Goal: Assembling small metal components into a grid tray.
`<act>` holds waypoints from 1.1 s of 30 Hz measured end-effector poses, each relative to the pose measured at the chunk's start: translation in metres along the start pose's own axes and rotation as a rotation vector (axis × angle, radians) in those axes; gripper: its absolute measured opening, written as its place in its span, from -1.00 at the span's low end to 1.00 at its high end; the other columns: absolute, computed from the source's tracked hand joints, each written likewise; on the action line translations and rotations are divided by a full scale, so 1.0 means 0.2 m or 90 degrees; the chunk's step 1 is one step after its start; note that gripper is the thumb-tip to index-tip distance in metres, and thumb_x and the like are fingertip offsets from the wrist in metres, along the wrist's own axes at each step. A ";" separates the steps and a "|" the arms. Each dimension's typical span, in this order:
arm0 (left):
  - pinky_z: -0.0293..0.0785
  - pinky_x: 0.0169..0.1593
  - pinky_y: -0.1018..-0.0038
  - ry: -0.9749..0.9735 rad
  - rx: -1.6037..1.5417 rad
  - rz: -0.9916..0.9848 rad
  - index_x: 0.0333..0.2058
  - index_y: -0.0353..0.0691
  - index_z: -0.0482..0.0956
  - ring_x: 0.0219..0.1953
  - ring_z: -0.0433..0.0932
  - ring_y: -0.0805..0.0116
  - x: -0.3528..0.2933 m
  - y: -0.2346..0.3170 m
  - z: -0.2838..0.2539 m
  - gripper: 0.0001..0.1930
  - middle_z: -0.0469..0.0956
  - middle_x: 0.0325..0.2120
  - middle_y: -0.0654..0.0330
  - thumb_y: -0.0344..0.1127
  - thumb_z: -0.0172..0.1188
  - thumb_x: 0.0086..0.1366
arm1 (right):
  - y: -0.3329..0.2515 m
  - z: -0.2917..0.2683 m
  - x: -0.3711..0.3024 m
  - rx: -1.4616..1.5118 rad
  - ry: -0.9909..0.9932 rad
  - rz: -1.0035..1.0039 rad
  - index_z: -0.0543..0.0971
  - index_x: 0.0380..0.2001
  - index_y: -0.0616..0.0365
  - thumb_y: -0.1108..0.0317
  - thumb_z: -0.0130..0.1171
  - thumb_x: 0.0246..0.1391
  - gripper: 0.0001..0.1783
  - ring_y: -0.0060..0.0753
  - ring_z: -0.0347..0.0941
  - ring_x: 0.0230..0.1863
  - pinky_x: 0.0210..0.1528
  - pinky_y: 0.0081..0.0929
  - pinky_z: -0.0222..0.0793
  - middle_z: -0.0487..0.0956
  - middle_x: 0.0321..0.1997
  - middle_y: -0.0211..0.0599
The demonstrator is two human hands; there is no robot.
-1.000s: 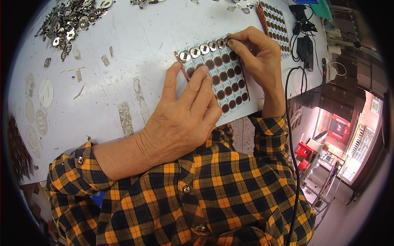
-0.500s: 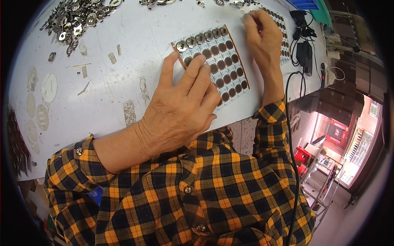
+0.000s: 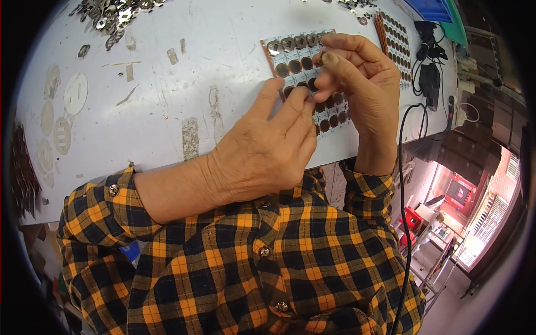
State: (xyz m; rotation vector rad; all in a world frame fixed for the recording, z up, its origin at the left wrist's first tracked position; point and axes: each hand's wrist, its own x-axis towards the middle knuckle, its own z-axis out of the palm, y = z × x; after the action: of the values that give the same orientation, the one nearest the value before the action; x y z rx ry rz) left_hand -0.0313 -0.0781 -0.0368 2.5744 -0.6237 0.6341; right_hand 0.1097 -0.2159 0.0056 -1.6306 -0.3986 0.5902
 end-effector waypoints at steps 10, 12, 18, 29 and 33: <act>0.54 0.14 -0.04 0.017 0.029 0.056 -0.24 -0.62 0.67 0.01 0.63 -0.21 -0.04 0.03 0.02 -0.65 0.65 -0.18 -0.33 -0.38 0.28 0.11 | 0.05 0.11 -0.02 -0.096 -0.052 -0.016 0.69 -0.05 0.28 0.52 0.33 0.21 -0.76 -0.74 0.56 -0.45 -0.53 -0.81 0.40 0.69 -0.40 -0.39; 0.55 0.14 -0.03 0.022 0.006 0.072 -0.25 -0.62 0.68 0.00 0.63 -0.21 -0.03 0.02 0.03 -0.67 0.66 -0.19 -0.33 -0.39 0.27 0.10 | 0.07 0.13 -0.02 -0.163 -0.017 -0.069 0.72 -0.20 0.30 0.60 0.29 0.18 -0.87 -0.77 0.51 -0.47 -0.44 -0.78 0.41 0.65 -0.46 -0.45; 0.50 0.16 -0.14 0.023 0.004 0.042 -0.23 -0.58 0.69 0.05 0.61 -0.18 -0.04 0.06 0.02 -0.67 0.66 -0.19 -0.29 -0.37 0.26 0.11 | 0.07 0.13 -0.04 -0.190 -0.045 -0.089 0.70 -0.27 0.30 0.61 0.32 0.15 -0.92 -0.75 0.56 -0.40 -0.37 -0.75 0.45 0.67 -0.45 -0.46; 0.33 0.26 -0.36 -0.029 -0.066 0.007 -0.26 -0.46 0.70 0.16 0.54 -0.13 -0.02 0.03 0.01 -0.69 0.65 -0.21 -0.12 -0.29 0.29 0.15 | 0.11 0.11 -0.05 -0.239 -0.014 -0.126 0.65 -0.16 0.34 0.59 0.34 0.20 -0.85 -0.68 0.61 -0.32 -0.29 -0.72 0.55 0.70 -0.31 -0.35; 0.33 0.27 -0.36 -0.002 -0.078 0.009 -0.31 -0.45 0.69 0.13 0.54 -0.11 -0.02 0.02 0.02 -0.75 0.64 -0.23 -0.10 -0.34 0.28 0.13 | 0.12 0.09 -0.05 -0.270 -0.017 -0.154 0.67 -0.16 0.33 0.59 0.34 0.20 -0.86 -0.69 0.59 -0.32 -0.28 -0.73 0.53 0.70 -0.31 -0.38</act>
State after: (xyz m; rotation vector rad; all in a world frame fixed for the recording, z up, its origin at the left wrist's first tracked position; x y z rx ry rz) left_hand -0.0343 -0.0814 -0.0404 2.4607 -0.6614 0.5783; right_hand 0.0882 -0.2103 -0.0180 -1.9397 -0.7686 0.3584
